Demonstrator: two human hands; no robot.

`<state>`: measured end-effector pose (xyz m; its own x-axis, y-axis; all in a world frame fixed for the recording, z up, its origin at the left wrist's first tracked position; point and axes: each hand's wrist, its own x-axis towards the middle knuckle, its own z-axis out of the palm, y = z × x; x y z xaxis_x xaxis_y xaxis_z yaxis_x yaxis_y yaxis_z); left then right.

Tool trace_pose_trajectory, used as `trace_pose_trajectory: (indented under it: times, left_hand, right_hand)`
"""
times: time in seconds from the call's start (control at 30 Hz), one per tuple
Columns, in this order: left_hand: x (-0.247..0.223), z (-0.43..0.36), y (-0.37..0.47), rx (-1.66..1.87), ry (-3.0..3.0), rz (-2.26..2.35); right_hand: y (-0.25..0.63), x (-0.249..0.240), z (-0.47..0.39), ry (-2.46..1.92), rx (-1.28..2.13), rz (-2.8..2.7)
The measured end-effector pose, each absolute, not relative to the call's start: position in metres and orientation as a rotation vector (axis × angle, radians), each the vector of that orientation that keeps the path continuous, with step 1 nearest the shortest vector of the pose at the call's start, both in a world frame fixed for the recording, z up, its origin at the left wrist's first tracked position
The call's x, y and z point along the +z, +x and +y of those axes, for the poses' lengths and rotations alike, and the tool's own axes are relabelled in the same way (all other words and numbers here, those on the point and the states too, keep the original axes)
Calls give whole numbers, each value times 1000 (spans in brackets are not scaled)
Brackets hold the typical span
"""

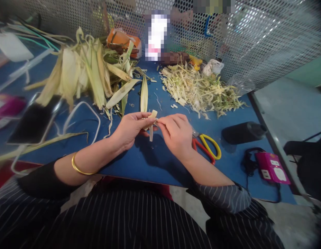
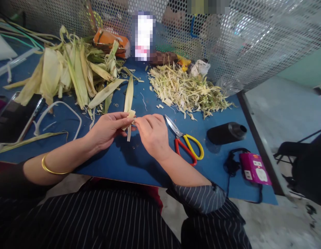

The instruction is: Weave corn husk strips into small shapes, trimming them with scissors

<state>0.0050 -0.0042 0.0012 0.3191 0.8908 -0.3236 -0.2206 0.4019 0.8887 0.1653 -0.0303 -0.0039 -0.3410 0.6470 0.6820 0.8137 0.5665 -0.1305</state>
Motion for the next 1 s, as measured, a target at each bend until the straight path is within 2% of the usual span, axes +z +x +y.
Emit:
trace_pose_trajectory:
  times: [0.2,0.3,0.37,0.53,0.7,0.8,1.0]
  left_hand:
    - [-1,0,2,885,769,923]
    - [-3,-1,3,886,788,920]
    - [-4,-3,5,893,838,932]
    - [-6,-6,6,885,965,961]
    - [-6,-6,5,861,1002,972]
    - [-5,-6,5,843,1038,973]
    - [-1,-9,7,808,1145,1005]
  right_hand:
    - [164,-3,-33,-971,-468,-2343]
    - [164,-5,-34,-967,-447,-2337]
    - [163,-6,-34,-1003,-310,-2263]
    - [159,-7,-35,-1191,288,-1837]
    - [156,-5,-35,-1279,599,-1640]
    - [157,-5,-35,-1364,720,-1622]
    - [158,-7,-34,-1462,703,-1636]
